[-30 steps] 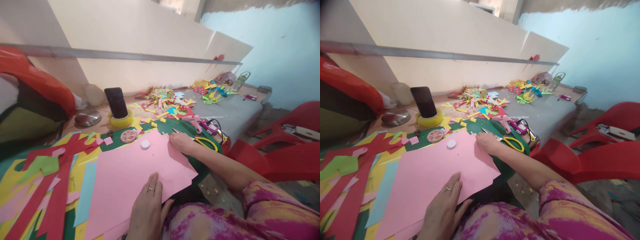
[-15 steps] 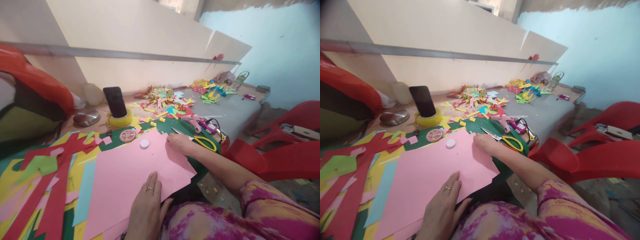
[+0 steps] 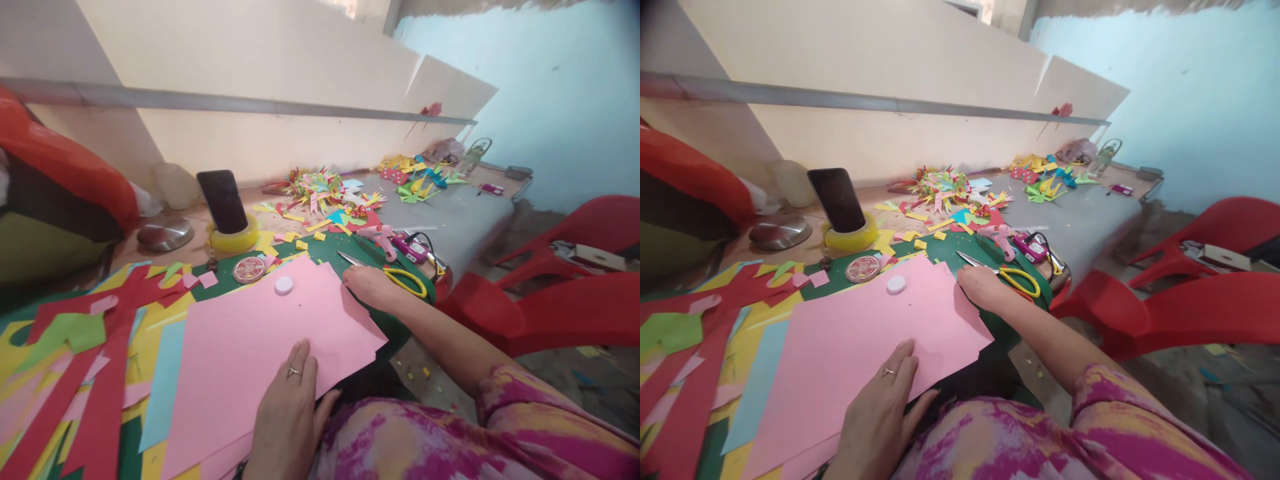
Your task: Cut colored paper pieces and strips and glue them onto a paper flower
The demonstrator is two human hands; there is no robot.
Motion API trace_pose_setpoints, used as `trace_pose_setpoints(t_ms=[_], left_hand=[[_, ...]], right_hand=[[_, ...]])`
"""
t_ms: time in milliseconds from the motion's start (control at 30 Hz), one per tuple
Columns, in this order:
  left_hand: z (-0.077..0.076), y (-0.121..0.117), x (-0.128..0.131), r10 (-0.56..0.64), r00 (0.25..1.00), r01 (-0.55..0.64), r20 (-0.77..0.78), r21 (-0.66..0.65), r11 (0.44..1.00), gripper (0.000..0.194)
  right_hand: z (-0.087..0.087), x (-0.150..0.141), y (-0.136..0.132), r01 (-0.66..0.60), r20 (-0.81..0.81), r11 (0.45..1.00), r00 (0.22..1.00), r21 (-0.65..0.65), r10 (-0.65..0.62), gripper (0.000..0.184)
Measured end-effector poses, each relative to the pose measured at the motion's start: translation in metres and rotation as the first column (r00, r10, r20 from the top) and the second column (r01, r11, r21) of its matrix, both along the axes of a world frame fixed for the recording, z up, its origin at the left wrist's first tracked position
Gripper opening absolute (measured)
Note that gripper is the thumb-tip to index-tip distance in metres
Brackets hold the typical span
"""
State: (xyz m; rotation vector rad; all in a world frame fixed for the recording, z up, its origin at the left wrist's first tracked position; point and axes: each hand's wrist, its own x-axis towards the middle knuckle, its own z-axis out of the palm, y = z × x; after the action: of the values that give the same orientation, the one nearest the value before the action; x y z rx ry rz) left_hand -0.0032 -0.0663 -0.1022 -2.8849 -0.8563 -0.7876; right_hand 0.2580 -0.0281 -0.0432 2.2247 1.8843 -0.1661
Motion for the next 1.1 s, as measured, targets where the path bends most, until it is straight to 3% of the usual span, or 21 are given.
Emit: trace_pose_setpoints(t_ms=[100,200,367,467,700,833,933,967,1033,1100], left_hand=[[0.002,-0.001,0.001,0.005,1.0,-0.005,0.002,-0.026,1.0,0.031],[0.003,-0.003,0.001,0.015,1.0,-0.014,0.006,-0.054,0.998,0.033],[0.0,-0.002,-0.001,0.022,1.0,-0.02,0.014,-0.113,0.993,0.033],[-0.001,-0.002,-0.002,0.024,1.0,-0.022,0.016,-0.115,0.993,0.033],[0.001,-0.004,-0.001,0.04,0.999,-0.036,0.026,-0.13,0.991,0.034],[0.001,-0.004,0.0,0.058,0.998,-0.051,0.039,-0.163,0.985,0.035],[0.001,-0.004,0.0,0.055,0.998,-0.049,0.021,-0.193,0.98,0.039],[0.0,-0.005,0.0,0.052,0.999,-0.049,0.009,-0.203,0.978,0.039],[0.0,-0.006,0.001,0.054,0.999,-0.054,-0.004,-0.213,0.975,0.04],[0.0,-0.007,0.002,0.069,0.998,-0.069,-0.009,-0.213,0.975,0.04]], right_hand=[[-0.003,-0.001,0.006,0.036,-0.013,0.999,0.999,0.02,-0.035,0.027],[0.006,-0.001,0.002,0.058,-0.043,0.996,0.998,0.062,-0.055,0.025],[0.015,-0.019,-0.021,-0.065,-0.196,0.994,0.977,0.088,0.082,0.015],[0.01,-0.03,-0.03,-0.159,-0.252,0.983,0.951,0.092,0.177,0.023],[-0.005,-0.031,-0.018,-0.161,-0.164,0.987,0.973,0.028,0.164,0.023],[0.004,-0.022,-0.013,-0.08,-0.107,0.995,0.991,0.065,0.087,0.024],[0.027,-0.007,-0.034,-0.044,-0.133,0.987,0.989,0.154,0.064,0.023],[0.035,0.0,-0.047,-0.001,-0.219,0.98,0.975,0.2,0.046,0.019],[0.045,0.019,-0.08,0.064,-0.395,0.947,0.916,0.314,0.07,0.017],[0.041,0.044,-0.123,0.099,-0.519,0.92,0.846,0.379,0.123,0.02]])
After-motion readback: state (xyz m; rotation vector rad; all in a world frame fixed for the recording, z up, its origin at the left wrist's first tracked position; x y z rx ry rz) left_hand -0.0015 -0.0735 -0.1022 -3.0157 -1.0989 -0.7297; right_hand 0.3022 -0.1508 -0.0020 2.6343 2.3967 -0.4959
